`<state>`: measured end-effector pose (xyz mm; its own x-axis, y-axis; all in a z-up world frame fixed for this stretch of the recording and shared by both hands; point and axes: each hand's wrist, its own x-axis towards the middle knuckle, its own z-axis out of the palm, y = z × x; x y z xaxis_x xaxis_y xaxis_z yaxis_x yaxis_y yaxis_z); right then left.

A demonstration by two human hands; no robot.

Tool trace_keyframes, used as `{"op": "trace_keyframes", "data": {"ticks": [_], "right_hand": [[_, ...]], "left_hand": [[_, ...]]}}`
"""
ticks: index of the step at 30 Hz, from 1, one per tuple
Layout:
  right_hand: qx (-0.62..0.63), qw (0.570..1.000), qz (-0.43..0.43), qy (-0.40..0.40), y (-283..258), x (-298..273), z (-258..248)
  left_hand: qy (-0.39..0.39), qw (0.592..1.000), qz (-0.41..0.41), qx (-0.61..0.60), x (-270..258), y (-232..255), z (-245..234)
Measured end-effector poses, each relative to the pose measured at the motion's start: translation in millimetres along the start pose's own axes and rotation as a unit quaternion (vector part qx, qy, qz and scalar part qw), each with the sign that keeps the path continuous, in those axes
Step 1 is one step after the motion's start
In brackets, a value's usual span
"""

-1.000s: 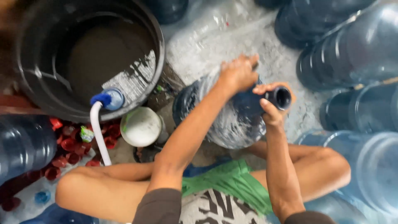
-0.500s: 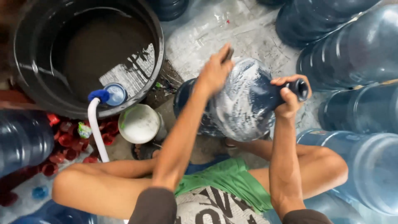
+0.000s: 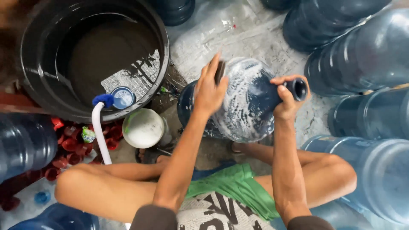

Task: The person scrubs the exterior of a large blue water jug using a sponge and soapy water. They rotate the jug to clean different sides and dip the sponge into a bucket of soapy water as needed.

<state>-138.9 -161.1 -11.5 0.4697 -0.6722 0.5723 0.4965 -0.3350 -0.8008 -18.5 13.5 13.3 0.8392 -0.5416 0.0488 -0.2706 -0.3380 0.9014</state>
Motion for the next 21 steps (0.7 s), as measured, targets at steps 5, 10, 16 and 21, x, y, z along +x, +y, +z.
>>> {"op": "trace_keyframes", "data": {"ticks": [5, 10, 16, 21], "right_hand": [[0.032, 0.998, 0.020, -0.051, -4.9, 4.2, 45.8], [0.036, 0.992, 0.024, -0.116, -17.1, -4.1, 105.6], [-0.008, 0.987, 0.047, -0.153, -29.6, -26.8, 138.1], [-0.050, 0.982, 0.076, -0.164, -38.4, -43.3, 154.2]], "left_hand": [[0.090, 0.996, -0.018, 0.008, -52.7, -23.8, -11.5], [0.085, 0.996, 0.025, 0.032, -13.3, -52.3, -31.6], [0.057, 0.996, 0.043, 0.055, -19.3, -61.1, -47.7], [0.138, 0.987, 0.076, 0.033, -82.4, -47.4, -57.7]]}}
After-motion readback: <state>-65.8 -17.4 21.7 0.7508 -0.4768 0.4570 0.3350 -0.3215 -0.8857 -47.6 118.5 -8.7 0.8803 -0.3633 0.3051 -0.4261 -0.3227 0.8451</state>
